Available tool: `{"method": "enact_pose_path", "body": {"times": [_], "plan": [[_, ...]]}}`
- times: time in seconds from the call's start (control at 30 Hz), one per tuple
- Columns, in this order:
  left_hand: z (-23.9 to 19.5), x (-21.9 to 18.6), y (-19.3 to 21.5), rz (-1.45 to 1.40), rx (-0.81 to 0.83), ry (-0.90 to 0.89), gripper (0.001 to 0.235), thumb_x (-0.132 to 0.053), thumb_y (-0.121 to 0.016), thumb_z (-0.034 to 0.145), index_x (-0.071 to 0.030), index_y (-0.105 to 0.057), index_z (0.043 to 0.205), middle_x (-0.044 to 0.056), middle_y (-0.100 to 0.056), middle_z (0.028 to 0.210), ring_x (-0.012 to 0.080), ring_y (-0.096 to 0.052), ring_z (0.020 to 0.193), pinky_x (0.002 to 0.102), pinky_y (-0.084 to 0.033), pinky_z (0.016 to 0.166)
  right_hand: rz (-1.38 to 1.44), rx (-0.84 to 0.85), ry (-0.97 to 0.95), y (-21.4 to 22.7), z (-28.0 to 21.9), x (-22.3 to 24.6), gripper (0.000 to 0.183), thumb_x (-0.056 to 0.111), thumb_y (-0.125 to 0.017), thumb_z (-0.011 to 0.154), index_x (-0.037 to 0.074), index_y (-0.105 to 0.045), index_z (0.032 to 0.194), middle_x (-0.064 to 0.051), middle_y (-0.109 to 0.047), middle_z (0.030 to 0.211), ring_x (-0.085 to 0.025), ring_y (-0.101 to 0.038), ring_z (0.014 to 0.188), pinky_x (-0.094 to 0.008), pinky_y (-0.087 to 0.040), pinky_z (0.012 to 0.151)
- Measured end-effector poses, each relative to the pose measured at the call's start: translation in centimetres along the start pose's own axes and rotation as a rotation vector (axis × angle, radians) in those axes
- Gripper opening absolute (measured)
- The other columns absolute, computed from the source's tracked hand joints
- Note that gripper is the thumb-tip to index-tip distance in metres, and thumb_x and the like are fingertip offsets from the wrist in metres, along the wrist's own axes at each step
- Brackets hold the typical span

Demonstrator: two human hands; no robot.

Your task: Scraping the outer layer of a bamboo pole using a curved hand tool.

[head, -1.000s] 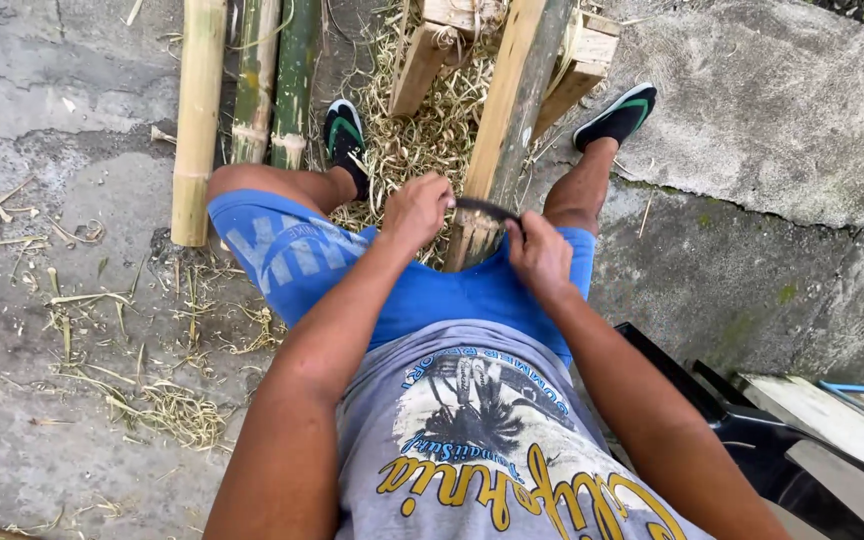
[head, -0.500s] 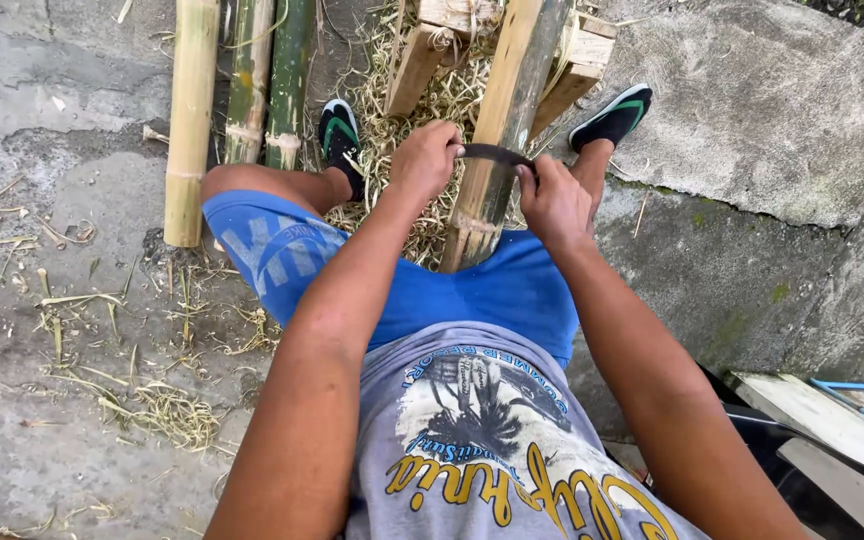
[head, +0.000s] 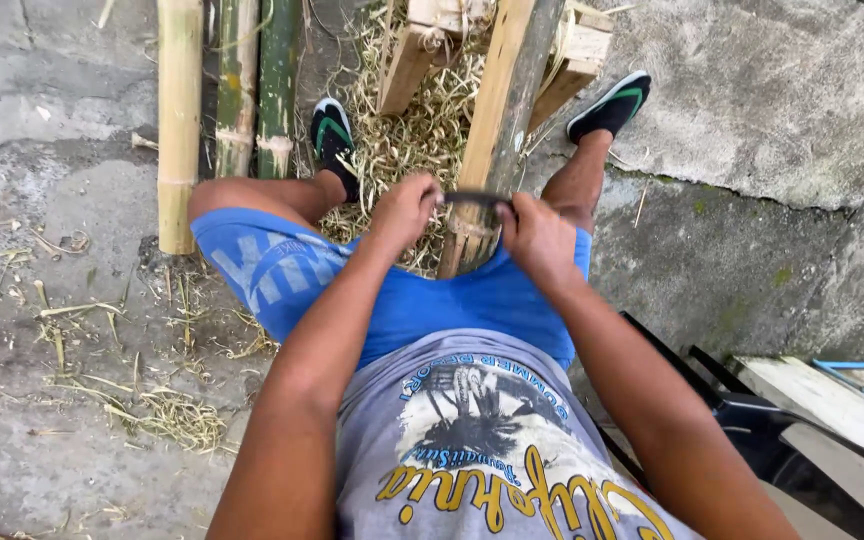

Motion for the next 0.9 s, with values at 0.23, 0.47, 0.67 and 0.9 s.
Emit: {"method": "enact_pose_path", "body": {"times": [0.23,0.47,0.67,0.9], "plan": [[0.3,2.8,-0.5,-0.119,0.089,0.207,0.008,-0.019,-0.063,0.099,-0.014,-0.069,0.102,0.006,-0.069,0.089,0.0246,-0.066,0.079,0.042,-0.051,0.068,-0.192,-0.062,0.098,0.4,-0.4,2.4,0.031,0.034,-0.061,0.103,0.008,-0.058,0.086,-0.014,-0.066,0.077,-0.038,-0.066,0.061,-0.052,-0.049,0.053],[-2.3,1.3,-1.2,-0.058,0.13,-0.023,0.013,-0.023,-0.068,0.095,-0.013,-0.067,0.102,0.006,-0.068,0.094,0.0236,-0.064,0.084,0.041,-0.05,0.075,-0.132,-0.018,0.022,0.6,-2.9,2.3,0.029,0.034,-0.061,0.1,0.008,-0.059,0.087,-0.016,-0.069,0.082,-0.04,-0.067,0.065,-0.053,-0.05,0.054],[-1.3,0.2,-1.9,0.025,0.339,0.232,0.009,-0.022,-0.058,0.101,-0.018,-0.067,0.102,0.005,-0.065,0.089,0.0243,-0.064,0.08,0.042,-0.05,0.071,-0.112,0.159,0.021,0.6,0.2,-0.2,0.026,0.035,-0.06,0.1,0.011,-0.061,0.089,-0.015,-0.068,0.078,-0.039,-0.068,0.065,-0.053,-0.051,0.058],[-2.9,-1.4,0.2,0.099,0.077,-0.086,0.009,-0.02,-0.062,0.098,-0.012,-0.065,0.094,0.008,-0.065,0.087,0.0297,-0.064,0.079,0.045,-0.049,0.07,-0.012,-0.06,0.045,-1.3,-4.7,-0.7,0.03,0.034,-0.062,0.102,0.009,-0.057,0.086,-0.014,-0.064,0.079,-0.038,-0.064,0.067,-0.051,-0.049,0.059]]}}
Point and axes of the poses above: each hand's wrist, its own z-axis towards the middle knuckle, its own y-axis out of the back of the hand, x = y × z, the point moved 8 cm from there along z, towards the middle knuckle
